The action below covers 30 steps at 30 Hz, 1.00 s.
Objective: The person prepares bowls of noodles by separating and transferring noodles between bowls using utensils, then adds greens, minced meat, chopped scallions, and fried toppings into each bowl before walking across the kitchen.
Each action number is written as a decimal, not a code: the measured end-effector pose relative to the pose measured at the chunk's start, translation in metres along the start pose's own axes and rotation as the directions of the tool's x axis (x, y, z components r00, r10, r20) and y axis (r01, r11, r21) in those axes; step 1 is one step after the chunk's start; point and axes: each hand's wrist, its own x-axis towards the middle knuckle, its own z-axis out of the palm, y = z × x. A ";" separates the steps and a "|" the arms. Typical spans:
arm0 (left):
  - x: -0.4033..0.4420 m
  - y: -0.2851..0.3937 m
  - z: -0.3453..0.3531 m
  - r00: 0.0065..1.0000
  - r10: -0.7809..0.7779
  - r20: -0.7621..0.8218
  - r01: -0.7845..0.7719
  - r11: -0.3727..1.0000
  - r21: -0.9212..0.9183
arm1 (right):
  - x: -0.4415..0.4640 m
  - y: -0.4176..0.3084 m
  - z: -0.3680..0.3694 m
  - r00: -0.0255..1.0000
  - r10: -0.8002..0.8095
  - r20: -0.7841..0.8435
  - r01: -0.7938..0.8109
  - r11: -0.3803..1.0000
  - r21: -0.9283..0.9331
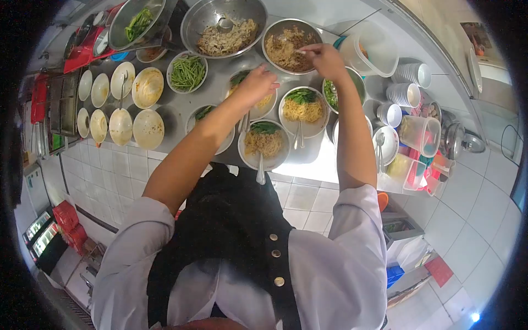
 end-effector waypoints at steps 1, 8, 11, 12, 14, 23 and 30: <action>-0.010 0.001 -0.005 1.000 0.025 -0.010 -0.025 1.000 -0.009 | 0.000 0.006 0.000 0.998 -0.015 -0.068 0.015 1.000 -0.005; -0.122 0.015 -0.071 0.987 0.159 0.039 -0.154 0.982 -0.110 | -0.052 -0.022 -0.002 0.956 0.082 -0.282 0.000 0.960 0.280; -0.169 0.004 -0.107 0.989 0.145 0.007 -0.143 0.983 -0.116 | -0.113 -0.068 0.011 0.940 0.277 -0.199 -0.136 0.840 0.526; -0.182 0.000 -0.119 0.991 0.134 -0.014 -0.135 0.984 -0.119 | -0.132 -0.066 0.022 0.937 0.321 -0.137 -0.185 0.788 0.587; -0.205 -0.016 -0.145 0.993 0.107 -0.044 -0.111 0.990 -0.089 | -0.175 -0.054 0.051 0.920 0.391 -0.003 -0.281 0.666 0.691; -0.260 -0.060 -0.191 0.991 -0.056 -0.125 0.049 0.997 -0.060 | -0.312 -0.102 0.211 0.846 0.184 -0.500 -0.197 0.980 0.027; -0.258 -0.059 -0.180 1.000 0.001 -0.017 0.000 1.000 0.028 | -0.323 -0.115 0.234 0.841 0.064 -0.537 -0.240 0.934 -0.264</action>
